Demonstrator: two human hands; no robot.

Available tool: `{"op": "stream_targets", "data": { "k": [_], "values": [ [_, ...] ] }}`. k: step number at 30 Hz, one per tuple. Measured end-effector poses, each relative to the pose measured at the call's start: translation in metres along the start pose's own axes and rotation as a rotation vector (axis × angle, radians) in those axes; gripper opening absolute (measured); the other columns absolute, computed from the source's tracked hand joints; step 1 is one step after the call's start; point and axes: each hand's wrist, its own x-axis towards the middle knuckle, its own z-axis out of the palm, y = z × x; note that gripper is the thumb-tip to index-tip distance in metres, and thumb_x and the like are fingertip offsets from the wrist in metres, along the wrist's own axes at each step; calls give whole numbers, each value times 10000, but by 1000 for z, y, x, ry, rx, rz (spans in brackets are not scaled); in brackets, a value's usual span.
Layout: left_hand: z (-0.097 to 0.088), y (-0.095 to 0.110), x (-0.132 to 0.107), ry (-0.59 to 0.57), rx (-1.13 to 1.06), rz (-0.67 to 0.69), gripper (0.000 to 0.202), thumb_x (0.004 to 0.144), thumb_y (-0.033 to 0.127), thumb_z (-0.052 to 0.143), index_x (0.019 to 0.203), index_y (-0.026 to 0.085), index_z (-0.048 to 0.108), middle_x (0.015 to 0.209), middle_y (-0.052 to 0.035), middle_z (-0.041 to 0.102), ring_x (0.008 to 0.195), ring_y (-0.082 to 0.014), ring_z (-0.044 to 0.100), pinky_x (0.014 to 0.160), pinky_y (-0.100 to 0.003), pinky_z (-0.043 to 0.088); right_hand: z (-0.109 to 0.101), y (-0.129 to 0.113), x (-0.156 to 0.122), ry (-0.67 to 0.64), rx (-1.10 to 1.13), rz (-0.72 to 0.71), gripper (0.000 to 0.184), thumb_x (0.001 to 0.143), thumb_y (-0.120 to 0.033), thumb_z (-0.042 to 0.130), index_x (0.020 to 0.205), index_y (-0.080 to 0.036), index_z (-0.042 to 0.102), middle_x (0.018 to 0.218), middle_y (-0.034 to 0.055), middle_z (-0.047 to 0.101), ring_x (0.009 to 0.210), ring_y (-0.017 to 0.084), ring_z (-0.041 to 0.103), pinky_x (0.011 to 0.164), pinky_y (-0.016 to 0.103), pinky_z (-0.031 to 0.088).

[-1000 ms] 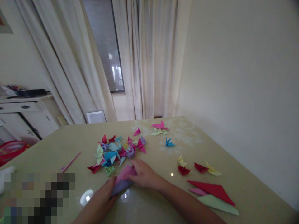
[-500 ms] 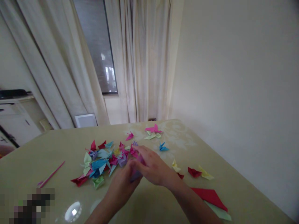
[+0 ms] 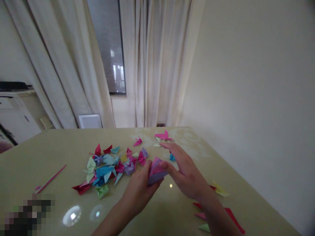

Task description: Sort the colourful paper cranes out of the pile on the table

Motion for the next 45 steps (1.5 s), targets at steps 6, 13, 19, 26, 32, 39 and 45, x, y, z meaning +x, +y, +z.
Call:
{"op": "stream_targets", "data": {
  "k": [6, 13, 19, 26, 32, 39, 45],
  "values": [
    [-16, 20, -2, -33, -47, -21, 384, 852, 245, 677, 1213, 265, 548, 1075, -51, 783, 974, -288, 760, 775, -326, 522, 23, -4, 2, -134, -76, 38, 430, 898, -416, 844, 1264, -243, 700, 1204, 63, 756, 1103, 248, 704, 986, 370, 532],
    [-39, 18, -2, -93, 54, -59, 317, 911, 432, 719, 1123, 246, 574, 995, -57, 783, 911, -268, 744, 743, -301, 484, 10, -1, 3, 19, 1, -19, 101, 952, -234, 785, 917, -231, 690, 872, -29, 710, 786, 135, 658, 738, 227, 489],
    [-44, 21, -5, -153, 203, -1, 161, 990, 367, 595, 1022, 247, 699, 898, -53, 771, 847, -237, 721, 734, -279, 472, 6, -8, -1, -38, 41, 18, 45, 1021, -257, 690, 984, -242, 669, 839, -54, 729, 733, 112, 685, 721, 207, 488],
    [-60, 28, -10, -235, -19, 34, 366, 964, 580, 650, 1004, 222, 717, 938, -25, 740, 819, -179, 651, 711, -250, 493, 1, -3, -2, 47, -10, -20, 70, 1006, -268, 720, 967, -245, 667, 811, -53, 753, 717, 117, 735, 691, 192, 517],
    [-72, 18, -2, -109, -340, 126, 360, 1048, 459, 565, 940, 187, 776, 750, -12, 709, 623, -117, 604, 577, -212, 483, -10, -2, -5, 204, -101, -219, 128, 1013, -354, 723, 981, -237, 681, 786, -22, 747, 640, 127, 709, 631, 213, 540],
    [-81, 20, -1, 146, -517, 130, 211, 948, 356, 730, 1003, 181, 834, 730, -29, 782, 608, -143, 707, 572, -222, 594, -23, -1, -5, 186, -233, -391, 224, 967, -303, 789, 1167, -242, 707, 892, 7, 799, 726, 157, 709, 697, 272, 547],
    [-82, 25, -4, 146, -349, 196, 184, 975, 325, 706, 1027, 231, 855, 767, -21, 812, 684, -163, 747, 661, -248, 632, -21, -5, -3, 54, -478, -437, 68, 1042, -237, 678, 1061, -194, 727, 905, 42, 771, 824, 196, 663, 775, 344, 511]
  ]
}}
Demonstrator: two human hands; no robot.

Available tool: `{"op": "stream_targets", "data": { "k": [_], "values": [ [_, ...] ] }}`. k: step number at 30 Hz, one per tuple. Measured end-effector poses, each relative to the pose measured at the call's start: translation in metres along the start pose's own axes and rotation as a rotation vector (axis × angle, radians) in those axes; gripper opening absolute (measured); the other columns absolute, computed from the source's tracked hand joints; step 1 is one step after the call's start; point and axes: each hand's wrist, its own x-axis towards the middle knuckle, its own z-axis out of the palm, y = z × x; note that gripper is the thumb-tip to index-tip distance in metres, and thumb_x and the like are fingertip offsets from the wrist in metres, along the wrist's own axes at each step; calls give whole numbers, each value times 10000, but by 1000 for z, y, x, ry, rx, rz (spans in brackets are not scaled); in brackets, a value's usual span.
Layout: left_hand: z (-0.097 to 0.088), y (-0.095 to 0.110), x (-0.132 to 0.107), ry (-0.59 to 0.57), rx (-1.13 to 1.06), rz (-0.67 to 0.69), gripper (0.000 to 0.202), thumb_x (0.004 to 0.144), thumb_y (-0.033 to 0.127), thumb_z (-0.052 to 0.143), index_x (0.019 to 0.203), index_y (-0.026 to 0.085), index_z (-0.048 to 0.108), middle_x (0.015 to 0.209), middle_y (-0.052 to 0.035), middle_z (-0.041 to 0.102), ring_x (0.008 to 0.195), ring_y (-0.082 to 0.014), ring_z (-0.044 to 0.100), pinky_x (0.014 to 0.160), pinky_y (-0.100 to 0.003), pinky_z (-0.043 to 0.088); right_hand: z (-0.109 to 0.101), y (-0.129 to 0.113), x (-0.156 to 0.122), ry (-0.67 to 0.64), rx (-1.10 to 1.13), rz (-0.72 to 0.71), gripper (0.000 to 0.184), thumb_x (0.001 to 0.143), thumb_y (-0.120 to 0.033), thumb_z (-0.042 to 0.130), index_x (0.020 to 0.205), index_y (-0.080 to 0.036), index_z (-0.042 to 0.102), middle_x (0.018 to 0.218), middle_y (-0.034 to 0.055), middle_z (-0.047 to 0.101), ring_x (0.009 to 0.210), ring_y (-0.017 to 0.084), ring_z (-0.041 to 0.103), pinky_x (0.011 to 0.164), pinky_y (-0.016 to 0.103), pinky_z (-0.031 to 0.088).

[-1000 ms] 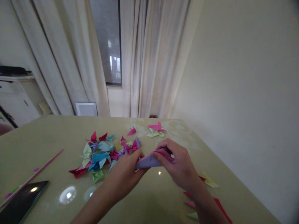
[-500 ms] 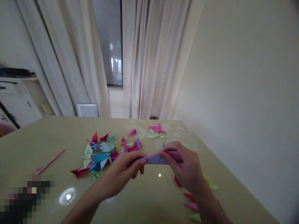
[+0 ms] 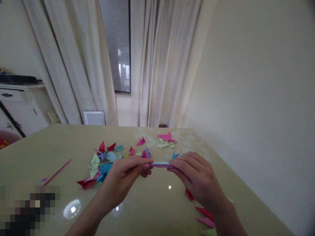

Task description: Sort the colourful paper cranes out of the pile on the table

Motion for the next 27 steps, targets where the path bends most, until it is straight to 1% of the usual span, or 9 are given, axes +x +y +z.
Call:
{"op": "stream_targets", "data": {
  "k": [3, 6, 8, 10, 12, 14, 17, 21, 27],
  "values": [
    [4, 0, 0, -55, 18, -1, 194, 995, 342, 687, 1041, 245, 848, 810, -17, 823, 726, -164, 760, 699, -248, 631, -1, -2, 0, -55, -89, -26, 122, 1072, -246, 624, 1055, -197, 735, 899, 45, 771, 826, 202, 656, 781, 354, 496],
    [10, -21, 5, -87, -11, -58, 332, 1059, 395, 569, 1268, 229, 766, 1025, -62, 844, 901, -204, 794, 822, -318, 653, -13, 2, -5, -19, -148, 48, 165, 1085, -270, 597, 1037, -224, 748, 907, 49, 779, 835, 208, 670, 802, 357, 502],
    [15, -49, 9, -99, 135, -86, 396, 1086, 359, 484, 1382, 194, 689, 1215, -118, 808, 1101, -254, 768, 983, -421, 622, -27, 10, -15, 11, -153, 137, 188, 1084, -321, 598, 1028, -238, 757, 914, 53, 775, 843, 212, 679, 810, 354, 515],
    [23, -85, 9, -92, 445, -82, 389, 1060, 236, 475, 1372, 148, 689, 1383, -175, 729, 1298, -315, 677, 1145, -533, 508, -43, 20, -33, -29, -122, 233, 225, 1081, -377, 593, 1012, -245, 761, 913, 54, 761, 842, 212, 684, 788, 341, 530],
    [33, -120, 4, -142, 751, -53, 461, 1003, 108, 479, 1427, 136, 657, 1560, -202, 585, 1462, -370, 531, 1222, -613, 391, -57, 29, -60, -157, -69, 328, 268, 1081, -408, 575, 975, -251, 765, 897, 50, 745, 824, 211, 687, 742, 326, 539],
    [40, -146, -4, -192, 940, -25, 524, 977, 55, 464, 1460, 160, 637, 1622, -193, 517, 1524, -393, 446, 1246, -661, 316, -68, 35, -94, -304, -17, 430, 304, 1075, -415, 561, 917, -260, 769, 867, 48, 732, 796, 213, 686, 706, 317, 543],
    [44, -165, -14, -236, 1029, 3, 510, 960, 21, 435, 1369, 163, 704, 1517, -212, 617, 1488, -406, 482, 1255, -695, 245, -76, 33, -146, -443, 57, 604, 306, 1049, -401, 570, 856, -263, 763, 855, 52, 729, 795, 223, 695, 709, 320, 556],
    [40, -165, -13, -250, 968, 3, 461, 927, -14, 420, 1160, 162, 777, 1303, -202, 736, 1337, -387, 615, 1221, -662, 300, -71, 24, -194, -516, 181, 789, 276, 1003, -380, 602, 796, -251, 731, 866, 47, 730, 809, 235, 709, 733, 335, 575],
    [26, -153, 2, -273, 788, -11, 202, 862, 59, 608, 902, 174, 769, 1027, -143, 798, 1066, -326, 726, 1018, -477, 519, -45, 30, -221, -463, 51, 725, 267, 1001, -386, 584, 930, -285, 821, 963, 82, 759, 915, 285, 726, 830, 415, 594]
  ]
}}
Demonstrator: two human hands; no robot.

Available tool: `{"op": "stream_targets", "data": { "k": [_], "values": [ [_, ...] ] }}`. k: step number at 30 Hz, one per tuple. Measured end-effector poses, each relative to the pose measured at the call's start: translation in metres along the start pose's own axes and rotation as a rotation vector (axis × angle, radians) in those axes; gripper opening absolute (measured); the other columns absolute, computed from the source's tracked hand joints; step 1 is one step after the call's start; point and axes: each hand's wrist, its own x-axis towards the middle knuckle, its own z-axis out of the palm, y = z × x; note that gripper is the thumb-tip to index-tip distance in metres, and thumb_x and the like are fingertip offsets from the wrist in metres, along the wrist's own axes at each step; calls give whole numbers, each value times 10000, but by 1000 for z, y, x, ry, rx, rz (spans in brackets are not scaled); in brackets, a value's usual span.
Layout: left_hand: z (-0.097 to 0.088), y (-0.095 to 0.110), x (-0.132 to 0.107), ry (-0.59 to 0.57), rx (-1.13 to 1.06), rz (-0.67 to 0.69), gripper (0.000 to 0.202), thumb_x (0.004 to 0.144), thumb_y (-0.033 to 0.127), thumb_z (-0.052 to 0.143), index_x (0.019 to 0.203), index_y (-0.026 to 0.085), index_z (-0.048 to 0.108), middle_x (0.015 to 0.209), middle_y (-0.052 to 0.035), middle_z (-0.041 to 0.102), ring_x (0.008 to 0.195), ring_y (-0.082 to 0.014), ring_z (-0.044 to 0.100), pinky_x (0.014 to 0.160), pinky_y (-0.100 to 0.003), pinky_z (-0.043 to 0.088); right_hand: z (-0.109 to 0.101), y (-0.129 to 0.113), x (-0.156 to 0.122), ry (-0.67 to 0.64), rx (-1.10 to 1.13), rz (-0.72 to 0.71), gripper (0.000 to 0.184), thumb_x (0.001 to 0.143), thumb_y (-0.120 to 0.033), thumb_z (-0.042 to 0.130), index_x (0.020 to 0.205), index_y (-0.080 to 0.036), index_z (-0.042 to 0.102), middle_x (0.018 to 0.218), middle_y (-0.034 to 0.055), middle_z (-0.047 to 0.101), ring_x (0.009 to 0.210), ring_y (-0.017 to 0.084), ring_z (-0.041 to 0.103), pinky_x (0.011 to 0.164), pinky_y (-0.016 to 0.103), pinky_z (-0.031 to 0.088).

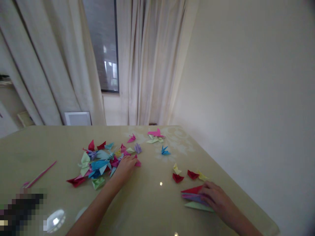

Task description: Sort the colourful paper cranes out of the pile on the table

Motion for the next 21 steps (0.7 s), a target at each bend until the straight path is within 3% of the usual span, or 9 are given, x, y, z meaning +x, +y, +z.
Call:
{"op": "stream_targets", "data": {
  "k": [3, 6, 8, 11, 16, 21],
  "values": [
    [-18, 0, 5, 44, -123, -5, 149, 823, 133, 715, 958, 180, 757, 1006, -113, 802, 996, -292, 737, 929, -421, 559, 9, 12, 3, 90, -94, -15, 216, 977, -374, 636, 1027, -324, 840, 1018, 97, 769, 952, 303, 732, 859, 446, 600],
    [-36, 7, 7, 111, -230, -5, 243, 830, 218, 756, 1068, 177, 734, 1080, -112, 796, 1028, -272, 729, 952, -425, 566, 12, 7, 7, 224, -120, -26, 244, 980, -381, 645, 1127, -316, 829, 1092, 125, 768, 1017, 321, 725, 915, 488, 596],
    [-47, 19, 6, 142, -335, 14, 230, 871, 273, 727, 1079, 176, 720, 1091, -106, 791, 1037, -249, 730, 961, -411, 579, 13, -13, 13, 278, -59, -54, 272, 999, -414, 633, 1167, -300, 814, 1155, 131, 759, 1088, 323, 713, 956, 497, 589],
    [-59, 46, 2, 131, -637, 53, 194, 935, 338, 678, 1026, 171, 713, 1055, -84, 784, 1016, -211, 742, 964, -377, 600, 14, -61, 30, 280, 119, -102, 307, 1024, -454, 624, 1238, -289, 771, 1219, 118, 735, 1159, 291, 697, 1001, 453, 584],
    [-61, 88, -8, -65, -999, 47, 266, 919, 405, 772, 1003, 159, 718, 1010, -79, 785, 977, -211, 758, 905, -348, 620, 28, -132, 70, 256, 463, -151, 363, 1058, -390, 602, 1400, -275, 633, 1231, 83, 723, 1060, 217, 718, 940, 364, 586],
    [-50, 99, -12, -159, -1081, 64, 317, 918, 458, 778, 993, 154, 726, 965, -78, 778, 914, -204, 755, 860, -342, 615, 42, -155, 91, 295, 633, -119, 218, 1058, -399, 611, 1120, -210, 698, 974, 50, 775, 866, 192, 725, 808, 308, 554]
  ]
}}
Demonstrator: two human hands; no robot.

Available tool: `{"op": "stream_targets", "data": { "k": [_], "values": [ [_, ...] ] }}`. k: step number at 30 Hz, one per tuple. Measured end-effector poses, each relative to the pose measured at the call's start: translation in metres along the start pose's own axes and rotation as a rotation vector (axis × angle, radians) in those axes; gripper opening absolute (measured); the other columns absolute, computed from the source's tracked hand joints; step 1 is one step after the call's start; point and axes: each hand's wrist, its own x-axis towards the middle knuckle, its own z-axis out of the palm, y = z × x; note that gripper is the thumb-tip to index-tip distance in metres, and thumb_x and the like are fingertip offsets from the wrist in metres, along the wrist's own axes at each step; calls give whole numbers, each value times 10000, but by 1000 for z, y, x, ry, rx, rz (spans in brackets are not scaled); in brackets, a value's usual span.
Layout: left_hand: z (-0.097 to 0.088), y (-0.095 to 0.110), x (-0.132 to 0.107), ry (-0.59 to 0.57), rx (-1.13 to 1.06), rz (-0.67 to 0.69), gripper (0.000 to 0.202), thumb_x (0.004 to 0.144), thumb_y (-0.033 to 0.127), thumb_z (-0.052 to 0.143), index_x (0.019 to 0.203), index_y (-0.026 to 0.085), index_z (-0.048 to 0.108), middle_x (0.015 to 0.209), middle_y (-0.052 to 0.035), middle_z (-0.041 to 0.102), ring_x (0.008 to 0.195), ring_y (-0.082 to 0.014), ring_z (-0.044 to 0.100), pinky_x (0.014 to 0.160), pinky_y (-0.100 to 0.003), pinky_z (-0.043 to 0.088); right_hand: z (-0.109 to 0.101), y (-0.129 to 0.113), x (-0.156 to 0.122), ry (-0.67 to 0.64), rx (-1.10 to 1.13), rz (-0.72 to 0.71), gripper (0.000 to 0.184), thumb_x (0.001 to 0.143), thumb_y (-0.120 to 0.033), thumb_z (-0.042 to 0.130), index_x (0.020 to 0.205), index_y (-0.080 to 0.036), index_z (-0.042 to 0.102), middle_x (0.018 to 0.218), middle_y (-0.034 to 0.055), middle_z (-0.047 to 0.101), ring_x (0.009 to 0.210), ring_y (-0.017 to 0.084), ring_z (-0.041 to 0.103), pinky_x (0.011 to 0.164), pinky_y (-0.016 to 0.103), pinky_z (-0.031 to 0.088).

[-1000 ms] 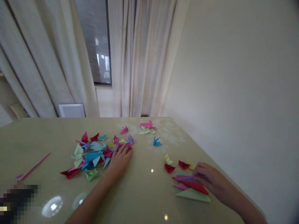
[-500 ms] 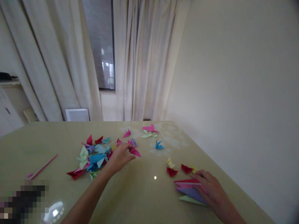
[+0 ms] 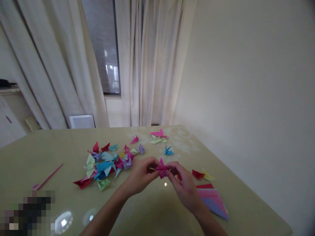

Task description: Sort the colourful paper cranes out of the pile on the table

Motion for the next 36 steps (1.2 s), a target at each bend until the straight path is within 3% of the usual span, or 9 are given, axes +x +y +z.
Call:
{"op": "stream_targets", "data": {
  "k": [7, 10, 13, 17, 19, 22, 26, 31, 36],
  "values": [
    [1, -17, 6, -36, -47, 27, 215, 948, 355, 734, 1048, 194, 632, 1034, -72, 770, 980, -212, 761, 888, -350, 614, -9, 10, 4, -114, -126, 14, 175, 1044, -382, 609, 1036, -226, 690, 876, 10, 735, 712, 160, 612, 674, 269, 457],
    [-17, -34, 10, 85, 417, -58, 217, 974, 248, 647, 1185, 209, 616, 1140, -85, 749, 1050, -211, 744, 899, -335, 612, -25, 38, 20, -132, -190, 26, 195, 1034, -330, 566, 1165, -237, 675, 914, 23, 752, 775, 184, 654, 749, 294, 485],
    [-49, -49, 9, 276, 893, -195, 290, 967, 146, 561, 1246, 173, 639, 1289, -158, 689, 1242, -283, 655, 1075, -446, 526, -53, 78, 49, -44, -323, 95, 320, 981, -335, 540, 1268, -232, 636, 903, 31, 762, 798, 213, 696, 770, 323, 511],
    [-84, -61, -3, 369, 1094, -349, 458, 889, 128, 628, 1346, 139, 618, 1505, -257, 549, 1465, -453, 438, 1172, -667, 341, -84, 126, 89, 47, -459, 252, 287, 919, -299, 519, 1171, -220, 631, 888, 45, 765, 787, 222, 722, 725, 315, 511],
    [-92, -66, -7, 334, 1143, -415, 487, 850, 136, 680, 1334, 166, 632, 1490, -243, 587, 1424, -459, 500, 1136, -657, 380, -88, 142, 103, 61, -494, 297, 183, 900, -271, 526, 1045, -230, 629, 817, 29, 750, 726, 215, 711, 681, 298, 493],
    [-95, -72, -8, 241, 1152, -451, 423, 866, 140, 675, 1285, 198, 653, 1356, -183, 706, 1311, -373, 638, 1096, -516, 461, -85, 154, 113, 56, -542, 354, 46, 889, -256, 572, 913, -240, 607, 731, 4, 727, 673, 205, 702, 647, 275, 465],
    [-97, -77, -6, 169, 1104, -430, 466, 854, 83, 635, 1303, 205, 622, 1316, -144, 738, 1282, -300, 675, 1070, -390, 481, -77, 148, 113, 39, -595, 378, 140, 826, -241, 727, 932, -228, 637, 838, 37, 761, 793, 230, 733, 697, 282, 463],
    [-101, -74, -5, 180, 1011, -369, 519, 853, 101, 632, 1360, 181, 558, 1315, -162, 733, 1265, -324, 680, 1035, -406, 492, -55, 105, 110, 38, -591, 271, 295, 922, -247, 671, 1208, -189, 636, 1261, 159, 700, 940, 244, 728, 848, 361, 508],
    [-93, -52, -3, 172, 876, -246, 411, 902, 204, 638, 1307, 220, 575, 1076, -77, 781, 1049, -267, 744, 898, -351, 529, 7, 48, 109, -203, -384, 45, 342, 964, -239, 688, 1304, -264, 651, 1252, 36, 732, 921, 155, 727, 879, 289, 546]
  ]
}}
